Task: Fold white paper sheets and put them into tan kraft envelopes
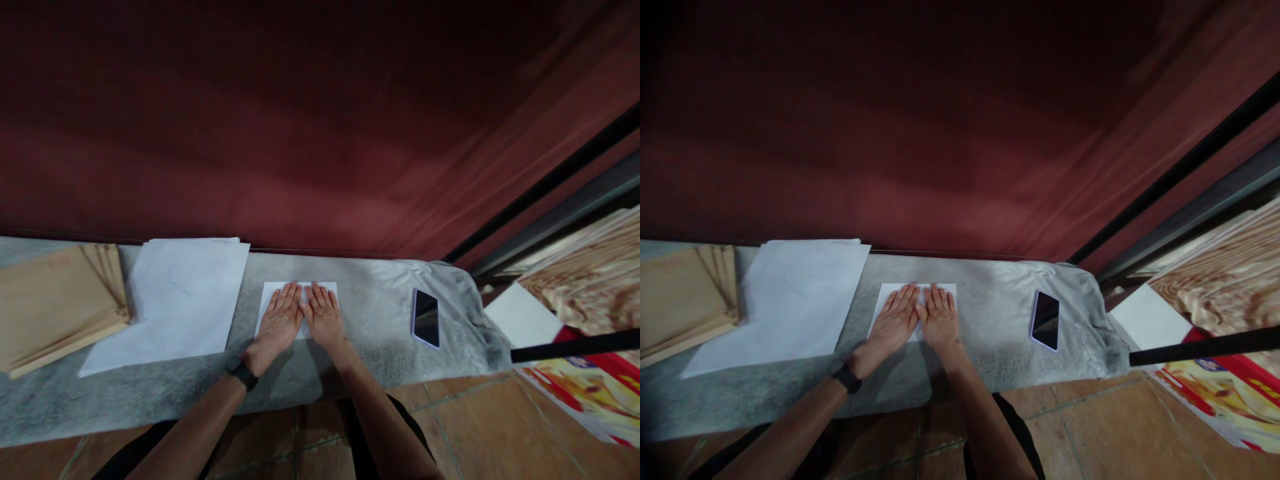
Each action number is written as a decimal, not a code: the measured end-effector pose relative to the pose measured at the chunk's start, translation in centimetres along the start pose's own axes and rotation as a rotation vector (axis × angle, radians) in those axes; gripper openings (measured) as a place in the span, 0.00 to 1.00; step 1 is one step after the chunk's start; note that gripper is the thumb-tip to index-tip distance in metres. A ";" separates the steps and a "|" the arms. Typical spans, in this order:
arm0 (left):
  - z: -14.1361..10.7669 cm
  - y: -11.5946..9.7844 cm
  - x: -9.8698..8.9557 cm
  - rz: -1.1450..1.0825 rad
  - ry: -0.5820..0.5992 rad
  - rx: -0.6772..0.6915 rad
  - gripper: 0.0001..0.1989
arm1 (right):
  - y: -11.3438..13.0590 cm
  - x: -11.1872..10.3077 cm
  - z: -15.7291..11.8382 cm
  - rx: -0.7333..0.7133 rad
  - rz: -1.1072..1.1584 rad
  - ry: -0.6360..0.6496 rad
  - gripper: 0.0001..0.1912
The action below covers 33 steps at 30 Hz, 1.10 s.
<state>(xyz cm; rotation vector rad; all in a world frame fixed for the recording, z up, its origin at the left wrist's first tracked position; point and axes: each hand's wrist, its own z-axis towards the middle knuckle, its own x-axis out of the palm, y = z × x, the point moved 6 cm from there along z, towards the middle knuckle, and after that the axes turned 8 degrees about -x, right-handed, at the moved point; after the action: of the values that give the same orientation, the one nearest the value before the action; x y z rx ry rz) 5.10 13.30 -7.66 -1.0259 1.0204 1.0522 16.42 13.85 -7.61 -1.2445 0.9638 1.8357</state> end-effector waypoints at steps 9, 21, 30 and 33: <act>0.2 2.2 -0.4 0.018 -0.003 -0.136 0.31 | -1.0 0.1 -0.1 0.085 -0.068 -0.072 0.28; -1.4 4.7 -0.9 0.019 -0.042 -0.187 0.33 | -4.7 -1.5 -3.2 0.176 -0.108 -0.105 0.31; -5.5 -0.3 -1.0 -0.051 -0.030 0.058 0.30 | -1.4 -2.5 -5.2 -0.019 -0.007 -0.023 0.29; -6.3 -0.8 -0.4 -0.043 -0.011 0.108 0.30 | 1.1 -2.1 -6.1 -0.173 0.038 0.024 0.28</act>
<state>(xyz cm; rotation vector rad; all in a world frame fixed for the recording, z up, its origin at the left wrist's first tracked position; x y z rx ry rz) 4.89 7.00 -8.41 -0.9491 1.0309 0.9561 18.61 7.74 -7.03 -1.3623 0.8609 1.9719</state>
